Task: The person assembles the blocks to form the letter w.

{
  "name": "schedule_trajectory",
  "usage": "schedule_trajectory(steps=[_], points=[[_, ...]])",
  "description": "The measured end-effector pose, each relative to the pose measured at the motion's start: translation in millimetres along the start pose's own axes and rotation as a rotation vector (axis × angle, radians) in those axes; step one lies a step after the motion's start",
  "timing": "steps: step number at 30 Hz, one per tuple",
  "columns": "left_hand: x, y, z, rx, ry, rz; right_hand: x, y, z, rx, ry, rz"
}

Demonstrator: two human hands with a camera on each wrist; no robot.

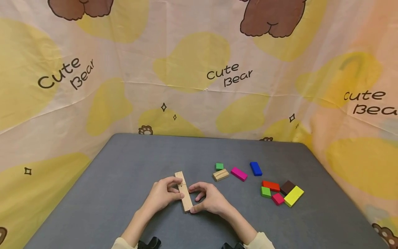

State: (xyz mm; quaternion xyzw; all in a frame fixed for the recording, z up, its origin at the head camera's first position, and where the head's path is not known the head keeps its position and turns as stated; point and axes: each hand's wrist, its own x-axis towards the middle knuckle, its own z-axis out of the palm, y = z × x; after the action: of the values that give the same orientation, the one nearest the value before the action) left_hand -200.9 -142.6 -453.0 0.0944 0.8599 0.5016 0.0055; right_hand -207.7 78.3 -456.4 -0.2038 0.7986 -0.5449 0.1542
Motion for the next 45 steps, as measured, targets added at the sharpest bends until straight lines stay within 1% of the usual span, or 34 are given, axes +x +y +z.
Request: schedule_trajectory(steps=[3, 6, 8, 9, 11, 12, 14, 17, 18, 20, 22, 24, 28, 29, 35, 36, 39, 45], points=[[-0.2, 0.9, -0.3, 0.000, 0.000, -0.004, -0.8, 0, -3, 0.023, -0.043, -0.006], [-0.2, 1.4, -0.2, -0.001, 0.000, -0.004, -1.3, 1, -7, 0.074, -0.080, -0.018], [0.1, 1.4, 0.1, 0.002, 0.002, -0.003, -1.2, 2, -11, 0.105, -0.080, -0.031], [0.5, 1.3, 0.3, 0.001, 0.002, -0.005, -0.9, 3, -14, 0.111, -0.063, -0.039], [1.3, 1.3, 0.6, 0.004, 0.004, -0.007, 0.2, 3, -21, 0.118, -0.012, -0.062], [1.7, 1.5, 0.6, 0.006, 0.006, -0.008, 1.2, 2, -26, 0.111, 0.029, -0.076], [3.3, 2.1, 0.3, 0.012, 0.017, -0.007, 4.3, 1, -38, 0.089, 0.136, -0.105], [5.6, 3.5, 0.1, 0.022, 0.024, 0.005, 11.5, 1, -62, 0.071, 0.287, -0.136], [6.5, 3.7, 0.3, 0.024, 0.021, 0.010, 14.5, 2, -71, 0.049, 0.325, -0.150], [7.7, 3.9, 1.1, 0.025, 0.012, 0.018, 21.4, 6, -88, 0.015, 0.364, -0.170], [8.1, 3.5, 1.9, 0.020, 0.004, 0.017, 28.9, 11, -105, -0.047, 0.351, -0.189], [8.2, 2.5, 2.5, 0.016, 0.007, 0.011, 36.3, 17, -118, -0.099, 0.312, -0.193], [8.4, 0.5, 2.9, 0.004, 0.012, 0.002, 46.1, 27, -136, -0.134, 0.239, -0.157], [8.3, 0.3, 2.8, 0.000, 0.012, 0.001, 45.4, 25, -138, -0.131, 0.230, -0.140], [5.5, -0.4, 2.4, -0.010, 0.015, -0.008, 49.1, 40, -141, -0.090, 0.209, -0.045], [5.0, -0.5, 2.4, -0.011, 0.014, -0.010, 51.3, 47, -142, -0.080, 0.209, -0.035], [3.9, -0.5, 2.1, -0.012, 0.013, -0.016, 51.9, 52, -142, -0.050, 0.198, -0.014], [1.6, -0.1, 0.5, -0.014, 0.008, -0.031, 54.3, 57, -141, -0.040, 0.190, 0.032]])
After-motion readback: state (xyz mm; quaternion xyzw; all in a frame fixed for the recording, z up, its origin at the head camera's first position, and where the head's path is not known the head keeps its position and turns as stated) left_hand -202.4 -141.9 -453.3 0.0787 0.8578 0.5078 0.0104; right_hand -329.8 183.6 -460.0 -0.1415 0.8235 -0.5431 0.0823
